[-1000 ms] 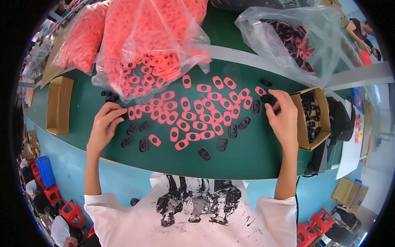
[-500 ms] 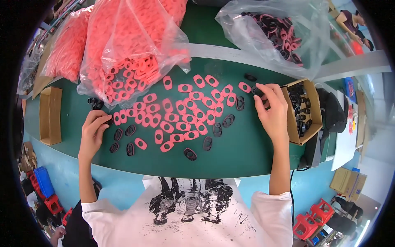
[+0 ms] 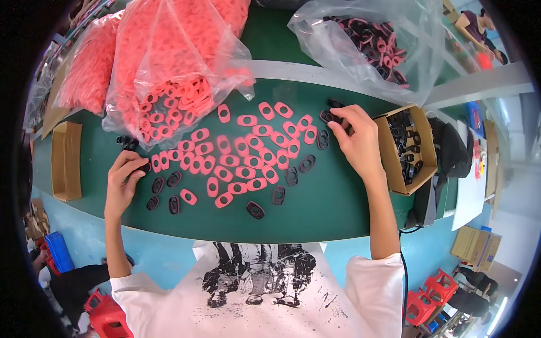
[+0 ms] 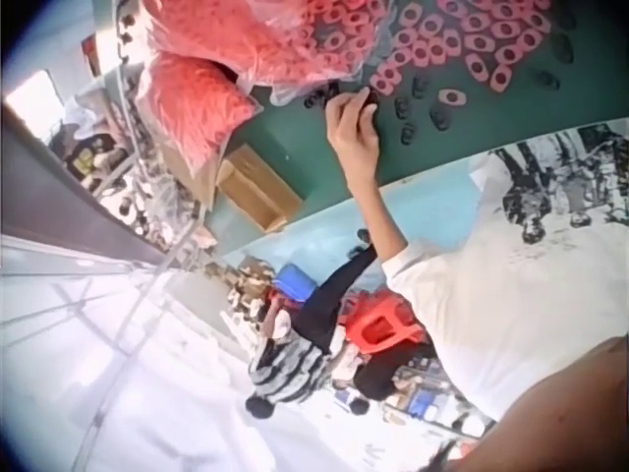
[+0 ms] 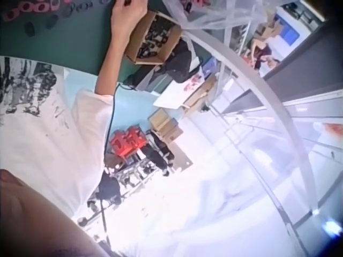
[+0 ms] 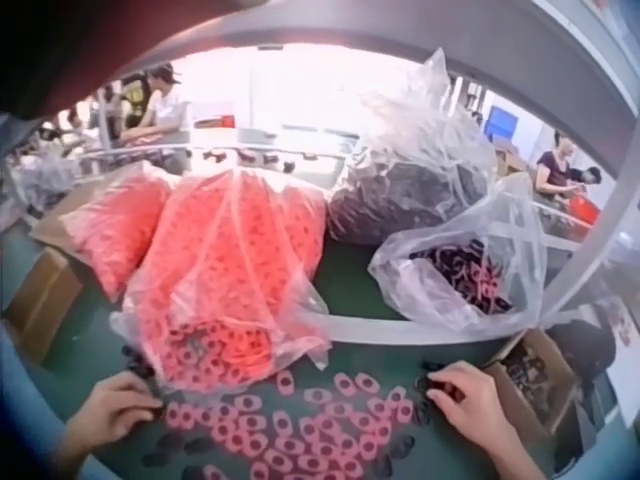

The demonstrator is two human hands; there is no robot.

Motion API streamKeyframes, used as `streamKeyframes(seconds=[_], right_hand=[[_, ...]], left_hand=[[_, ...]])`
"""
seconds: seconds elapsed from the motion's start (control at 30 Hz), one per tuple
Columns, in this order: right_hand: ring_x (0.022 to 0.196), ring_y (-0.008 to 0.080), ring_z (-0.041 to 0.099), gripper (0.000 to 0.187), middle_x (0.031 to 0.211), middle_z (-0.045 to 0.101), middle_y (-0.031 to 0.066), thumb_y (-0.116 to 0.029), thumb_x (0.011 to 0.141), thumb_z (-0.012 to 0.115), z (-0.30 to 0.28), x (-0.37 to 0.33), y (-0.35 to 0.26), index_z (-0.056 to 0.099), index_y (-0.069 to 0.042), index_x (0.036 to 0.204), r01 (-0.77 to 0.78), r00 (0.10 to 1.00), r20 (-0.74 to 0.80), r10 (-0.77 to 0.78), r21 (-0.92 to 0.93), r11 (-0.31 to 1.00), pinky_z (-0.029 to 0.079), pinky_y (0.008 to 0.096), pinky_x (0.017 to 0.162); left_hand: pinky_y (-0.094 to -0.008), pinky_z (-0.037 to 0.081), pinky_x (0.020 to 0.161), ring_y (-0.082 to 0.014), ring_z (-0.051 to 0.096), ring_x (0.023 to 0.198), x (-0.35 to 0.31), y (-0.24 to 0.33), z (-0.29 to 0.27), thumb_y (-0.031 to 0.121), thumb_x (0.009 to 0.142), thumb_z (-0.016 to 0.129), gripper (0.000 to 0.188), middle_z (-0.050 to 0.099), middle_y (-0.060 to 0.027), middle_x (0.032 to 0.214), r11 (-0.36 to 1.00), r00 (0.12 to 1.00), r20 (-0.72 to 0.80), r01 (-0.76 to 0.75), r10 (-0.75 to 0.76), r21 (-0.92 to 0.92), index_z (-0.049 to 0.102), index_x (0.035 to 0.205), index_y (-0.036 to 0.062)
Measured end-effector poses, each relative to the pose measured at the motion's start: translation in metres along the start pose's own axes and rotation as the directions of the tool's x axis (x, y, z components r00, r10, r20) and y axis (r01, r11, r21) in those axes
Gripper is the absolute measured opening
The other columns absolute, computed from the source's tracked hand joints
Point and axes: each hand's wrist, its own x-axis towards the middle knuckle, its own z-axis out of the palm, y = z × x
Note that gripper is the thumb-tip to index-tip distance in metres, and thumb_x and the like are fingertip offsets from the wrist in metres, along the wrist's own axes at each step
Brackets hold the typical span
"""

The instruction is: The person spreads pink pads across the table, takes black plastic pieces from a box, and assembles them by fitting the pink pads onto the black pieces by hand.

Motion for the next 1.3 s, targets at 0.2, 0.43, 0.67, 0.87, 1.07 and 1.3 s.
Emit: streamKeyframes(seconds=[0.2, 0.43, 0.67, 0.87, 1.07, 1.3], right_hand=[[0.065, 0.01, 0.051, 0.02, 0.087, 0.06, 0.005, 0.004, 0.079, 0.071, 0.003, 0.0, 0.003, 0.066, 0.001, 0.099, 0.029, 0.999, -0.029, -0.029, 0.01, 1.0, 0.04, 0.0231, 0.054], [0.068, 0.0099, 0.053, 0.02, 0.086, 0.059, 0.0021, 0.003, 0.08, 0.071, -0.012, 0.011, 0.0, 0.066, 0.0, 0.099, -0.023, 0.989, 0.144, 0.024, -0.013, 1.0, 0.043, 0.023, 0.062], [0.075, 0.0136, 0.057, 0.026, 0.094, 0.064, 0.0078, 0.0, 0.085, 0.065, -0.006, 0.022, -0.003, 0.066, -0.001, 0.111, 0.022, 1.0, -0.016, -0.023, -0.091, 0.996, 0.045, 0.023, 0.067], [0.067, 0.0204, 0.06, 0.014, 0.084, 0.064, 0.0127, -0.003, 0.085, 0.065, -0.001, 0.037, 0.026, 0.07, 0.002, 0.097, 0.029, 0.998, -0.061, -0.035, -0.093, 0.995, 0.048, 0.0293, 0.066], [0.07, 0.0138, 0.056, 0.019, 0.085, 0.064, 0.0081, -0.005, 0.085, 0.068, -0.004, 0.037, 0.011, 0.069, 0.001, 0.103, -0.024, 1.0, 0.006, 0.024, -0.062, 0.998, 0.045, 0.0261, 0.066], [0.063, 0.0103, 0.048, 0.022, 0.074, 0.054, 0.0035, -0.003, 0.082, 0.07, -0.003, 0.045, 0.004, 0.067, 0.0, 0.104, -0.019, 0.994, 0.101, 0.03, -0.101, 0.995, 0.04, 0.0241, 0.058]], left_hand=[[-0.0301, 0.049, 0.072, -0.0223, 0.059, 0.082, -0.003, -0.001, 0.0, -0.01, 0.079, 0.064, 0.024, 0.057, -0.0105, 0.096, 0.999, 0.999, -0.004, 0.035, -0.035, -0.042, 0.066, 0.101, -0.0032], [-0.0335, 0.049, 0.07, -0.0267, 0.059, 0.081, 0.0, 0.005, -0.002, -0.009, 0.078, 0.065, 0.024, 0.056, -0.0116, 0.095, 0.997, 1.0, 0.025, -0.013, 0.011, 0.079, 0.066, 0.101, -0.0023], [-0.0347, 0.048, 0.068, -0.0263, 0.058, 0.08, -0.007, 0.0, 0.0, -0.009, 0.077, 0.066, 0.024, 0.055, -0.0113, 0.092, 0.991, 1.0, 0.028, -0.009, 0.005, 0.13, 0.066, 0.1, -0.0021], [-0.0322, 0.048, 0.065, -0.0228, 0.057, 0.079, -0.006, 0.0, 0.004, -0.009, 0.077, 0.067, 0.026, 0.054, -0.0101, 0.091, 0.999, 1.0, -0.028, 0.012, -0.011, 0.037, 0.067, 0.101, -0.0017], [-0.0319, 0.048, 0.065, -0.0228, 0.057, 0.078, -0.009, 0.0, 0.004, -0.01, 0.077, 0.067, 0.026, 0.054, -0.0098, 0.091, 1.0, 0.998, -0.061, 0.002, -0.001, 0.018, 0.067, 0.102, -0.0018], [-0.029, 0.045, 0.057, -0.0192, 0.053, 0.064, -0.011, 0.007, 0.006, -0.006, 0.079, 0.071, 0.024, 0.051, -0.0087, 0.086, 0.994, 0.994, -0.06, 0.095, -0.092, 0.056, 0.065, 0.102, -0.0023]])
